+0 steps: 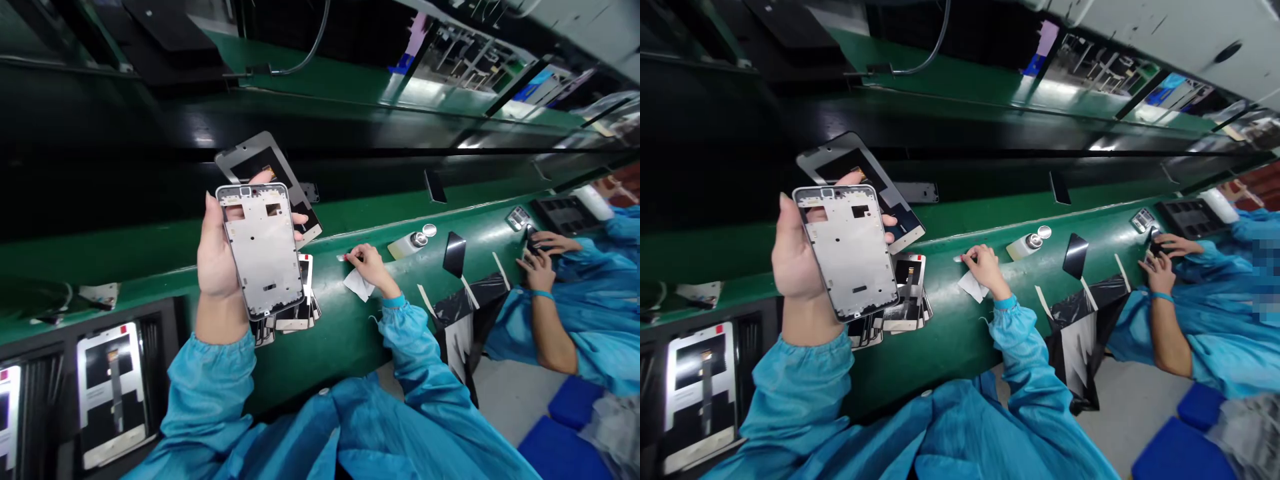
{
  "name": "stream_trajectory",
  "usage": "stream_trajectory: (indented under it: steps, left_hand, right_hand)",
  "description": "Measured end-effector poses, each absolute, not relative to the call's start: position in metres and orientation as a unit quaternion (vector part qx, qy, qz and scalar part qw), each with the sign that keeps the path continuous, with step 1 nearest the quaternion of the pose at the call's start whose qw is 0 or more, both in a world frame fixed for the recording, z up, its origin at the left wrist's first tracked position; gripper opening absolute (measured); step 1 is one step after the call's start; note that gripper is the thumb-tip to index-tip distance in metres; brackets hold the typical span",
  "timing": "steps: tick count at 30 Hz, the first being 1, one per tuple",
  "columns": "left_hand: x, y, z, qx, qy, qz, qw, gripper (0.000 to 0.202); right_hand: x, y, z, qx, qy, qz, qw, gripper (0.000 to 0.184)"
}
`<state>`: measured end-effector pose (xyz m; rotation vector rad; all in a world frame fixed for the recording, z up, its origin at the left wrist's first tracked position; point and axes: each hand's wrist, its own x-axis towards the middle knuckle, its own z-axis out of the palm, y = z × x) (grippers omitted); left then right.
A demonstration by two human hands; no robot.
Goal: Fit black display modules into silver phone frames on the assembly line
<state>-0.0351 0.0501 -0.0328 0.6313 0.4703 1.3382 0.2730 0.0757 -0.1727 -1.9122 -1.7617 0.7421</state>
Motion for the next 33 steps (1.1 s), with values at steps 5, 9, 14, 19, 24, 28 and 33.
stream_trajectory:
  steps: [5, 9, 14, 19, 24, 28, 33]
  left_hand:
    - [-0.029, 0.052, -0.033, 0.250, 0.221, 0.617, 0.713, 0.083]
    - [-0.028, 0.054, -0.035, 0.240, 0.208, 0.626, 0.712, 0.084]
    - [-0.020, 0.047, -0.025, 0.244, 0.194, 0.604, 0.733, 0.084]
    - [-0.010, 0.041, -0.020, 0.225, 0.187, 0.548, 0.784, 0.087]
    - [0.003, 0.041, -0.024, 0.227, 0.207, 0.520, 0.797, 0.085]
    - [0.009, 0.037, -0.018, 0.186, 0.238, 0.546, 0.782, 0.082]
    - [0.005, 0.031, -0.011, 0.161, 0.203, 0.635, 0.728, 0.065]
  right_hand:
    - [0.272, 0.070, -0.179, -0.717, -0.635, 0.223, 0.182, 0.018]
    - [0.265, 0.061, -0.184, -0.736, -0.628, 0.186, 0.170, 0.020]
    - [0.258, 0.061, -0.177, -0.742, -0.603, 0.169, 0.239, 0.038]
    - [0.250, 0.069, -0.125, -0.663, -0.598, 0.263, 0.365, 0.069]
    - [0.218, 0.063, -0.068, -0.431, -0.559, 0.583, 0.403, 0.079]
    - [0.188, 0.056, -0.066, -0.388, -0.475, 0.668, 0.420, 0.069]
    - [0.185, 0.043, -0.076, -0.346, -0.390, 0.689, 0.504, 0.060]
